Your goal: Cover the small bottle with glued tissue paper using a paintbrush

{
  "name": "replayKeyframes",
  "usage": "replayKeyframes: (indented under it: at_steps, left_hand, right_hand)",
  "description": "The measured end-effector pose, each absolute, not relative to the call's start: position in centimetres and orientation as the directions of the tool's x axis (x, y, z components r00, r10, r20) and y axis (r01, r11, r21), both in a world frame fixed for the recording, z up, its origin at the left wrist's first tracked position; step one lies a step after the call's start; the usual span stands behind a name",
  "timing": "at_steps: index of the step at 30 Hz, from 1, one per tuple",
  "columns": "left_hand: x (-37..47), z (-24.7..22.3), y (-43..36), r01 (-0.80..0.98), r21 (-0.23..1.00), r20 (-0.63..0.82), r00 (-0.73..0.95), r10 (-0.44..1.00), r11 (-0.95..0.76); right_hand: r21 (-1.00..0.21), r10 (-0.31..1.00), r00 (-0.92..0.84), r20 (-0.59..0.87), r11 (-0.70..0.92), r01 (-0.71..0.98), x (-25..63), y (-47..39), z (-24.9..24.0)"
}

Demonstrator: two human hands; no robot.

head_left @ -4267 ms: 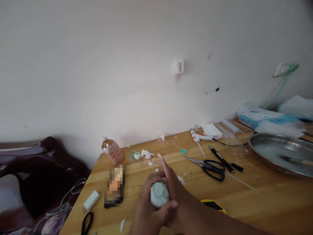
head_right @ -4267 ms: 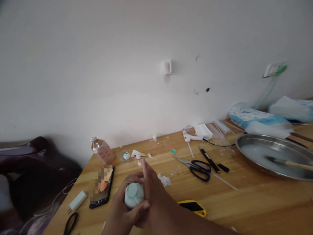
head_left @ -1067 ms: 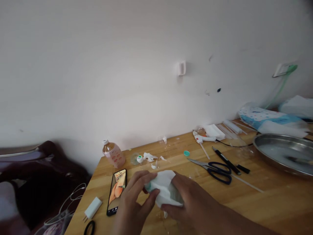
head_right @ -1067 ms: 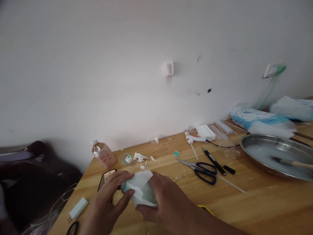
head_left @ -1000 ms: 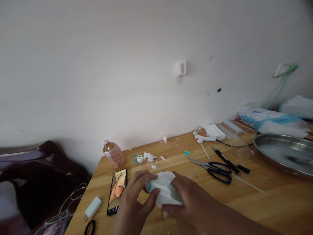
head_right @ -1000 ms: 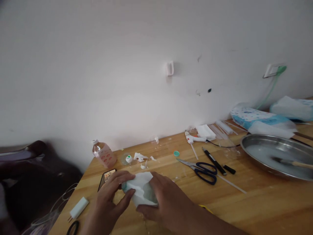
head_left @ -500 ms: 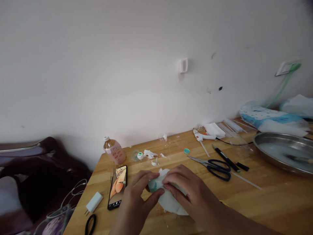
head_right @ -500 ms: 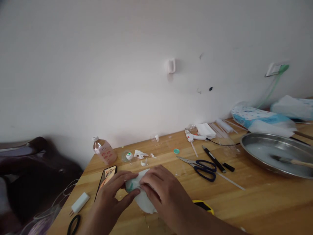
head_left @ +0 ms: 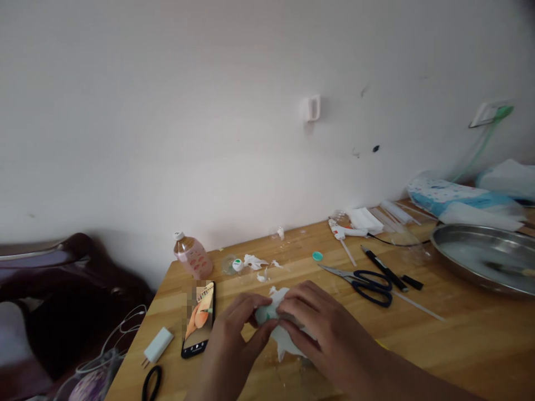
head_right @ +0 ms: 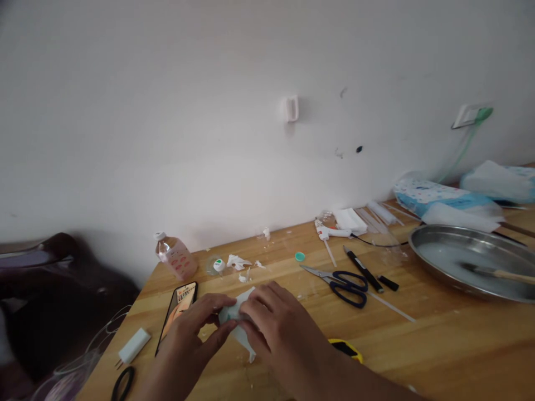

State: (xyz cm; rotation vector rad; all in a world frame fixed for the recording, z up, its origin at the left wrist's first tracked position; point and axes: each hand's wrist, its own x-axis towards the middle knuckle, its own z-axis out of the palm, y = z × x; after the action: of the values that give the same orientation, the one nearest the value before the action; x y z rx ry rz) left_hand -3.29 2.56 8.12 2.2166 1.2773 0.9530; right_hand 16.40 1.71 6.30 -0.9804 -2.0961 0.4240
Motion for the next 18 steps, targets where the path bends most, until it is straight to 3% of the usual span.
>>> replayKeyframes:
  at_steps: [8,18]
  left_hand:
    - [-3.4,7.9,2.6,0.598,0.646,0.311,0.361,0.879,-0.474]
    - [-2.4,7.4,2.1,0.635,0.537,0.354,0.428,0.832,-0.555]
  right_hand:
    - [-0.451,0.710,-0.400,0.580,0.689,0.568,16.3,1.9,6.3]
    - [-0.411,0.659,-0.329,0.676,0.708,0.575,15.7,2.3,4.5]
